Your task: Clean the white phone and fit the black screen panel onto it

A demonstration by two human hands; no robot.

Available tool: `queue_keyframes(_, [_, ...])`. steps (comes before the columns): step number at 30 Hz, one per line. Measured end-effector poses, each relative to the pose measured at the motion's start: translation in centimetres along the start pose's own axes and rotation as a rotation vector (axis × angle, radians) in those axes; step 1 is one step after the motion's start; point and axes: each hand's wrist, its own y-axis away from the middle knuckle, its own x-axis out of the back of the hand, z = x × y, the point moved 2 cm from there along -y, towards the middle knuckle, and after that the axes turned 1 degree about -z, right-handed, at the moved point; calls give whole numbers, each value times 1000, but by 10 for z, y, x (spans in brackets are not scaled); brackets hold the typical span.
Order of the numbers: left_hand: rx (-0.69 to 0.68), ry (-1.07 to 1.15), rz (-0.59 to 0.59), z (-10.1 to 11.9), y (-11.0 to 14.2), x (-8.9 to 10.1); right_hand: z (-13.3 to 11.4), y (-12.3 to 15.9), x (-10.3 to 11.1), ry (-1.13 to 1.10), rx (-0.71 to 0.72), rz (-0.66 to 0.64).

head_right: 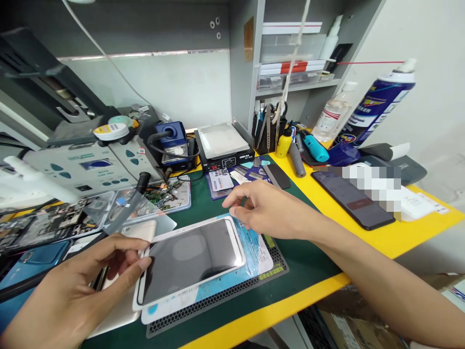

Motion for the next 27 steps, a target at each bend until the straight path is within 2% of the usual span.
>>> queue_keyframes(4, [41,7,-36,-6,-1,-1,-3,1,-1,28,21,7])
queue_keyframes(10, [35,48,-27,-15,-4,-6,-4,-2,-3,57,52,12])
queue_keyframes(13, [41,68,-12,-10,-4,-8,-2,-3,-3,56,53,7])
queue_keyframes(17, [116,138,27,5,-1,-6,1,-5,-6,66,76,7])
queue_keyframes(22, [90,195,-123,18,1,2,6,-6,-8,140,67,40])
queue_keyframes(27, [100,179,-185,18,2,8,6,-6,-9,172,5,26])
